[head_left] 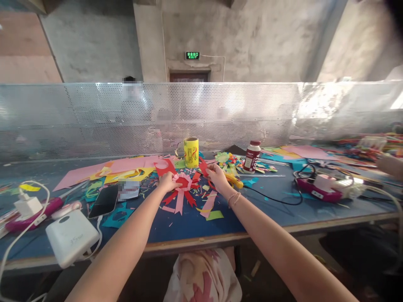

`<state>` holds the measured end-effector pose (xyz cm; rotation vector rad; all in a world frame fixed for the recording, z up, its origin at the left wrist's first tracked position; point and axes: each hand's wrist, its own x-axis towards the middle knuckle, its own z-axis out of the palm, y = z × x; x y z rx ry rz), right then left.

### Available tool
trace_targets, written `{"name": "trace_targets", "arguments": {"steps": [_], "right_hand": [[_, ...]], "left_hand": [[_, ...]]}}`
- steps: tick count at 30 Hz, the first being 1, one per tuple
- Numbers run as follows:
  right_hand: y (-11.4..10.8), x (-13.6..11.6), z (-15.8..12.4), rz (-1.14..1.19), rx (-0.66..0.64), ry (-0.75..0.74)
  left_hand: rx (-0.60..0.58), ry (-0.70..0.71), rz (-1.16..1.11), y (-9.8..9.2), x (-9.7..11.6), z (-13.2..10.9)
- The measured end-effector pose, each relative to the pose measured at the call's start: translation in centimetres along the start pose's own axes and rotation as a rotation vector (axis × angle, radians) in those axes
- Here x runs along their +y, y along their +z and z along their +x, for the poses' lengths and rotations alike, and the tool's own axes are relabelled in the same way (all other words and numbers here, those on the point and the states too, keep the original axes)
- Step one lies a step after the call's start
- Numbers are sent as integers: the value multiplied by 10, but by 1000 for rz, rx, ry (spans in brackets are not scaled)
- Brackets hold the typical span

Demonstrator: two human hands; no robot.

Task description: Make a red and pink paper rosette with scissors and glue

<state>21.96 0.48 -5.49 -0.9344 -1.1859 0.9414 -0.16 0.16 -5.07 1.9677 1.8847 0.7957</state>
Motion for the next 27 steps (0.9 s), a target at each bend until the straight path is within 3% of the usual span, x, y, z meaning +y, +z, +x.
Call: {"name": "trace_targets", "arguments": {"steps": [11,15,27], "right_hand": [[-9,-3,4,-70,73,-76],[-11,-7,5,-138,108,-167],[-19,-19,5,-123,163,-198]], "left_hand": [[254,167,-590,-13,10,-2],[257,149,-812,-14,8,1],[263,251,-877,-26,26,-15]]}}
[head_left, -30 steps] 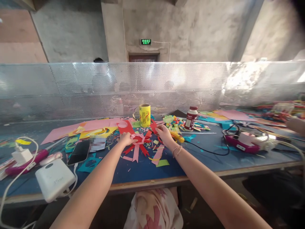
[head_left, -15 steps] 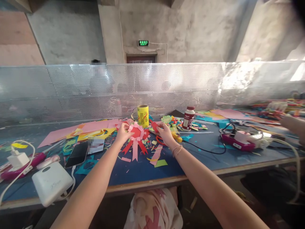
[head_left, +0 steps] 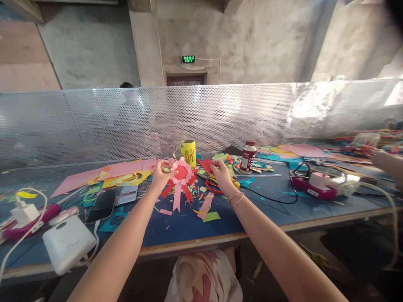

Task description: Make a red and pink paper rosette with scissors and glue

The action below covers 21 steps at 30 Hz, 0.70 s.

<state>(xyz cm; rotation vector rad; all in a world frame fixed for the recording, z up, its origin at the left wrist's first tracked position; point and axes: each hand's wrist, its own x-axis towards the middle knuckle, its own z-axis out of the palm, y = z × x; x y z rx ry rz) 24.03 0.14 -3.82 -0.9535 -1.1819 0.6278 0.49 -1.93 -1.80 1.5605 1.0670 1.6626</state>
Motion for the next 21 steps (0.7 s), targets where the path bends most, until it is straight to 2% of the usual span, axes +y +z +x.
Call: {"name": "trace_targets", "arguments": {"steps": [4,7,9,12,14,18,21], "right_hand": [[1,-6,-4,-19,6,-13],[3,-13,-7,-14,53,-40],[7,-20,-5,17,78,-50],[20,-32,5,76,45,-63],[31,-40,15,109,-5,-72],[54,-52,28,118,15,-121],[60,-53,24,102,73,-190]], "left_hand": [[-20,31,-31,2,4,-1],[11,22,-71,2,0,1],[45,-82,-93,1,-4,2],[49,-277,-110,-1,-7,3],[29,-323,-146,-2,-6,3],[69,-280,-194,-2,-4,4],[65,-224,-144,-6,-4,6]]}}
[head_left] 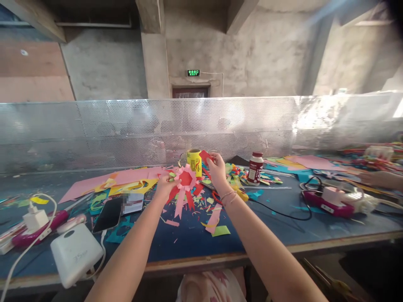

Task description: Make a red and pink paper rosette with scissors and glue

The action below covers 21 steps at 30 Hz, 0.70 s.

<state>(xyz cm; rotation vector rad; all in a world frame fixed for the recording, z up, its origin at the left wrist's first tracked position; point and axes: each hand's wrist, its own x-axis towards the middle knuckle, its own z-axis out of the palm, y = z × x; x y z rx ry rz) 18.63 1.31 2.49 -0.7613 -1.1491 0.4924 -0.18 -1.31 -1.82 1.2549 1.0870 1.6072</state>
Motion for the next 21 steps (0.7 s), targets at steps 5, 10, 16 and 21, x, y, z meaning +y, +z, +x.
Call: {"name": "trace_targets", "arguments": {"steps": [5,10,16,21], "right_hand": [[-12,7,-16,-96,-61,-76],[-23,2,-19,-282,-40,-294],[-25,-15,-24,-312,-15,-414],[-28,-17,-24,-314,16,-490]], "left_hand": [[0,188,238,-6,9,1],[-17,477,527,-6,24,-7],[-27,684,702,-6,31,-12],[-16,810,784,-8,30,-14]]}}
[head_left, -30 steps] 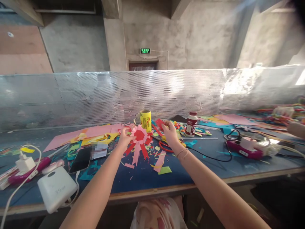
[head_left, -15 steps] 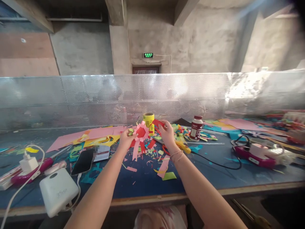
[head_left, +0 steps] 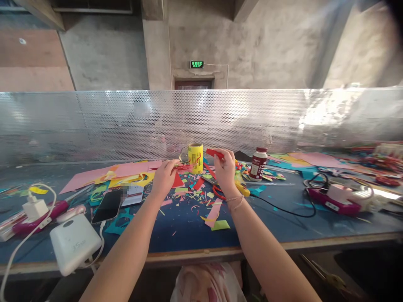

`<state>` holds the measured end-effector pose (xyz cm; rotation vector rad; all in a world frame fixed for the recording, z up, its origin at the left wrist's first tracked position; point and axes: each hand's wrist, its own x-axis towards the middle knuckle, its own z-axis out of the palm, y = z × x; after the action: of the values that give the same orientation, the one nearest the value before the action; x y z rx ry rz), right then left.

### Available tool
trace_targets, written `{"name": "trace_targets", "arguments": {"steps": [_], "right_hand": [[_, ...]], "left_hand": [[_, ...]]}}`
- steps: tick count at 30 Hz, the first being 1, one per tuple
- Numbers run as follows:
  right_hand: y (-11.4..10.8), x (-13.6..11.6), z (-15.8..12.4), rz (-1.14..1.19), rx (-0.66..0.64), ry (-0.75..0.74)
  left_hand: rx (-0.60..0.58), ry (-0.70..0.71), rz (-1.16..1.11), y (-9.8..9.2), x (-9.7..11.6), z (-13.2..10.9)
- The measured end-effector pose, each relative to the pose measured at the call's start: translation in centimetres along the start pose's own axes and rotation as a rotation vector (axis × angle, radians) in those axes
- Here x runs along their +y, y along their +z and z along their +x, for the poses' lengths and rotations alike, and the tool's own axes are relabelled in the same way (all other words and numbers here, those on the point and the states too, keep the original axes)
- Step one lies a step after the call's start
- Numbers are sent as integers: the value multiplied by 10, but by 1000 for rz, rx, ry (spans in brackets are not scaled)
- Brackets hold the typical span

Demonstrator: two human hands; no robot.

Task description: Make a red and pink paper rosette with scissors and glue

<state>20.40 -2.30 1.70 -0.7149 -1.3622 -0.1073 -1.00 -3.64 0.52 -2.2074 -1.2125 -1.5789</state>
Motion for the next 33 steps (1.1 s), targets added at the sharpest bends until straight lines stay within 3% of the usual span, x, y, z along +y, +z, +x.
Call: {"name": "trace_targets", "arguments": {"steps": [3,8,14,23,33], "right_hand": [[0,0,-1,-33,-56,-74],[3,-4,-5,-110,-307,-233],[9,-4,-11,-151,-535,-319],[10,-11,-17,-4,-595,-369],[10,-14,-20,1,-683,-374]], "left_hand": [[-16,38,55,1,-1,-1],[-121,145,91,5,-1,-2],[-159,230,172,6,-1,-7],[-43,253,223,13,-7,-13],[-49,140,185,14,-6,-12]]}}
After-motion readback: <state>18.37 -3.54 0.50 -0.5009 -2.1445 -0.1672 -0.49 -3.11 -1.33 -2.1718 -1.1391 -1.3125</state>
